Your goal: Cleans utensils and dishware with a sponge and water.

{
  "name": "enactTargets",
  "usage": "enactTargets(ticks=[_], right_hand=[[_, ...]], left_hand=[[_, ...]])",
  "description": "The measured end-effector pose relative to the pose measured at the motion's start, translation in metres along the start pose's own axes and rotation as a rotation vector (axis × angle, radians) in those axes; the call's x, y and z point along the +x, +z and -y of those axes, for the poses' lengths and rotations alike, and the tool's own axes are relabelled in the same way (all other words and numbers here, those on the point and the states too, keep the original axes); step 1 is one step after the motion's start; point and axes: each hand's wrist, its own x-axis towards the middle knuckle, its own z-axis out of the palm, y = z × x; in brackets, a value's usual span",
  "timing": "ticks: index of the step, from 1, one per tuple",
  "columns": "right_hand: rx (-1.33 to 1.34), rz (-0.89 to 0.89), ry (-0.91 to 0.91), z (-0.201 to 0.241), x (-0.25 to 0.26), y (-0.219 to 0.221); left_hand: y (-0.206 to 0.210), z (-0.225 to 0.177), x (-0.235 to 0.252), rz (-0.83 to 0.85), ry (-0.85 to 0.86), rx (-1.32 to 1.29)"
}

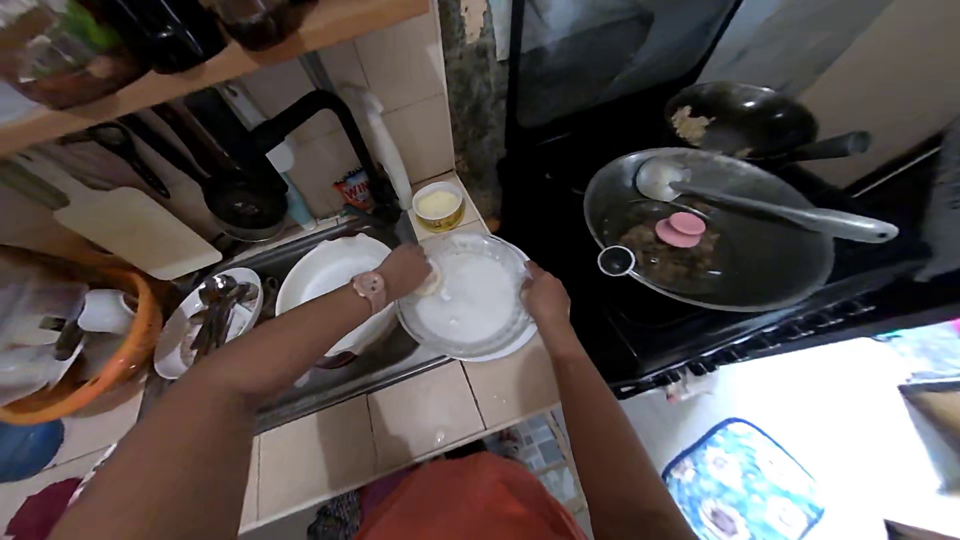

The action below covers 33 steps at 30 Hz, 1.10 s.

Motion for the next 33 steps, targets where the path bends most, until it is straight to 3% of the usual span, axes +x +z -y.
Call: enactTargets(ticks=[6,10,14,17,20,23,26,30,33], right_hand=[[0.016,-0.013,0.026,0.001,-0.001,0.001],[0.026,-0.025,0.020,0.000,-0.002,0.002],[0.057,-0.019,0.022,-0.001,-0.003,0.002],[0.060,-0.002,0.014,-0.001,-0.003,0.001],[0.047,0.015,0.019,0.000,-0.005,-0.001],[0.039,0.028,-0.004,-0.001,-0.003,-0.003],[0.018,0.030,-0.041,-0.004,0.001,-0.003],[0.025,0.022,-0.052,-0.003,0.000,-0.004],[0.089,-0.015,-0.059,-0.005,-0.001,-0.003]], left_hand=[[0.013,-0.033,-0.043,0.188,0.044,-0.158],[0.018,-0.054,-0.042,0.145,0.194,-0.389],[0.022,-0.087,-0.011,0.050,0.296,-0.480],[0.019,-0.104,0.020,-0.013,0.196,-0.492],[0.025,-0.104,0.040,-0.196,0.012,-0.560],[0.013,-0.104,0.042,-0.220,-0.242,-0.692],[0.011,-0.103,0.057,-0.273,-0.327,-0.800],[0.017,-0.106,0.072,-0.333,-0.174,-0.750],[0.013,-0.110,0.066,-0.228,0.002,-0.635]])
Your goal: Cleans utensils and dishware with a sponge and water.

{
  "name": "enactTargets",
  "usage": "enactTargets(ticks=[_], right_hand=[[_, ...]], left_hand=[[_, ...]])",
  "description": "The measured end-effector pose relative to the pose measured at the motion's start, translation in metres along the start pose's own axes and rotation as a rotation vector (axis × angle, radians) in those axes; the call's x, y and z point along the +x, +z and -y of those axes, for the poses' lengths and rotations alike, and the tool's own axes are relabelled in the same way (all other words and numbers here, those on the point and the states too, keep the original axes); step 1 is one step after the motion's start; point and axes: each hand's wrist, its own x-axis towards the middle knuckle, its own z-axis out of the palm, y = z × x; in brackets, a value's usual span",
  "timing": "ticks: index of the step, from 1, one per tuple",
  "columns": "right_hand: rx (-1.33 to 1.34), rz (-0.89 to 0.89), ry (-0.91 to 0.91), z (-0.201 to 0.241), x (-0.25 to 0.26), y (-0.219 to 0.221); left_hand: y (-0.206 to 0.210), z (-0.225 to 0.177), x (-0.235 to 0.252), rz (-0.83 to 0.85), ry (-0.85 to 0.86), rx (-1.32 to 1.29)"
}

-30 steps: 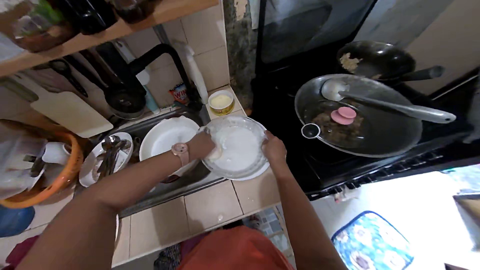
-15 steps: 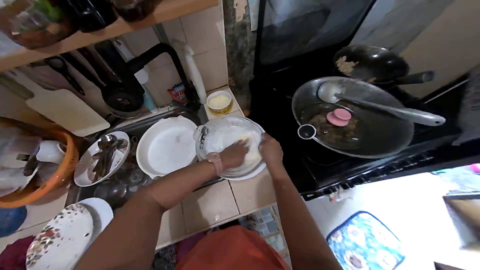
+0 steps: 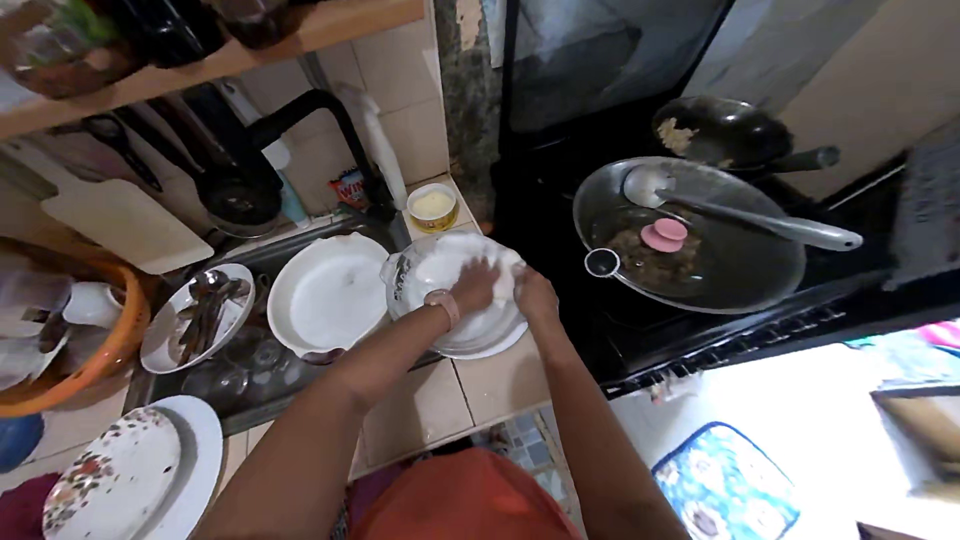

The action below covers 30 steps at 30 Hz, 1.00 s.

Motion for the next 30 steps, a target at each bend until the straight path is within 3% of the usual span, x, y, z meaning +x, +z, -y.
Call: enactTargets(ticks=[6,12,20,24,28,30], right_hand=[[-0.044,-0.011,-0.008,-0.003,0.009,0.003],[-0.022,0.087,0.042,-0.005,0.015,0.000],[0.345,0.354,0.213,-0.007,0.023,-0.003],[0.582,0.469,0.286,-0.008,0.019,-0.005],[0.733,0.480,0.363,-0.003,0.004,-0.004],[0.813,0.439,0.351,0.002,-0.011,-0.003]], left_hand=[[-0.007,0.015,-0.038,0.211,0.197,0.082],[-0.037,0.034,-0.089,0.255,0.179,0.187],[-0.062,0.051,-0.114,-0.175,-0.073,0.023],[-0.063,0.067,-0.128,-0.360,-0.205,-0.330],[-0.061,0.073,-0.146,-0.520,-0.247,-0.570],[-0.061,0.076,-0.146,-0.498,-0.263,-0.654]])
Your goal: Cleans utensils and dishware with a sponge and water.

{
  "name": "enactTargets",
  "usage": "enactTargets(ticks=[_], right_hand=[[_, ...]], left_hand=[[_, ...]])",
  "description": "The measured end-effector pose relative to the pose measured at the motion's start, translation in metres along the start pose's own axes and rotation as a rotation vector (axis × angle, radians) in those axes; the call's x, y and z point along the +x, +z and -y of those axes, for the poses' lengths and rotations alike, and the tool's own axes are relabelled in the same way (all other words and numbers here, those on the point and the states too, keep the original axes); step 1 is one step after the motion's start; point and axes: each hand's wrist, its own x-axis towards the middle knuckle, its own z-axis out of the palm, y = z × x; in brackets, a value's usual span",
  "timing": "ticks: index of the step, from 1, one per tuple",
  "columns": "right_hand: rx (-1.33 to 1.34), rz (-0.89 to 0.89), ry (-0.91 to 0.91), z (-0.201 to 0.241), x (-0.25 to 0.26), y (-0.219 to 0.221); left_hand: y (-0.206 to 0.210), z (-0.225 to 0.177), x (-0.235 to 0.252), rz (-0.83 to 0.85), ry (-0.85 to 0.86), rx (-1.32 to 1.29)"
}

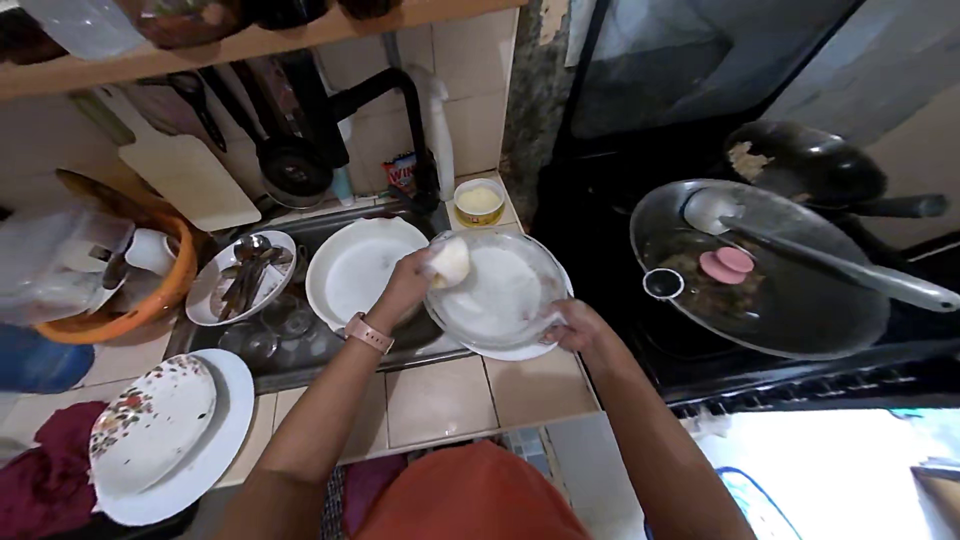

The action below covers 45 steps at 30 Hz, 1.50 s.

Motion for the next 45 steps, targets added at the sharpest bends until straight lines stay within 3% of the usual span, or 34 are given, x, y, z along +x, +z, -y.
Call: enactTargets(ticks=[2,5,7,9,15,19,23,26,30,33,35,39,43,45], right_hand=[[0.042,-0.006,-0.050,-0.005,-0.010,0.006],[0.070,-0.032,-0.095,-0.013,-0.017,0.012],[0.079,-0.028,-0.139,-0.017,-0.023,0.015],[0.085,-0.038,-0.184,-0.020,-0.030,0.021],[0.095,-0.049,-0.239,-0.024,-0.054,0.038],[0.063,-0.061,-0.335,-0.021,-0.051,0.038],[0.051,-0.118,-0.417,-0.015,-0.040,0.033],[0.089,-0.144,-0.391,-0.009,-0.033,0.029],[0.223,-0.145,-0.310,-0.006,-0.026,0.024],[0.365,-0.134,-0.239,-0.005,-0.025,0.022],[0.432,-0.126,-0.219,-0.004,-0.027,0.020],[0.464,-0.106,-0.197,-0.005,-0.033,0.019],[0.474,-0.053,-0.143,-0.013,-0.044,0.025],[0.454,-0.013,-0.095,-0.018,-0.048,0.025]], left_hand=[[0.005,-0.004,0.000,0.116,-0.007,0.048],[0.029,-0.011,0.001,0.359,0.014,0.358],[0.049,-0.008,0.004,0.456,0.052,0.557],[0.063,-0.010,0.011,0.536,0.022,0.595],[0.091,-0.033,0.043,0.311,0.043,0.568],[0.110,-0.048,0.037,0.435,0.266,0.557],[0.096,-0.038,0.008,0.612,0.364,0.344],[0.067,-0.027,-0.007,0.663,0.384,0.402],[0.023,-0.011,0.003,0.601,0.519,0.579],[-0.004,0.002,0.012,0.334,0.723,0.586],[-0.012,0.006,0.010,0.153,0.701,0.418],[0.006,0.003,0.003,-0.251,0.368,-0.153],[0.039,0.000,0.011,-0.266,0.018,-0.871],[0.037,-0.010,0.007,-0.203,-0.023,-0.944]])
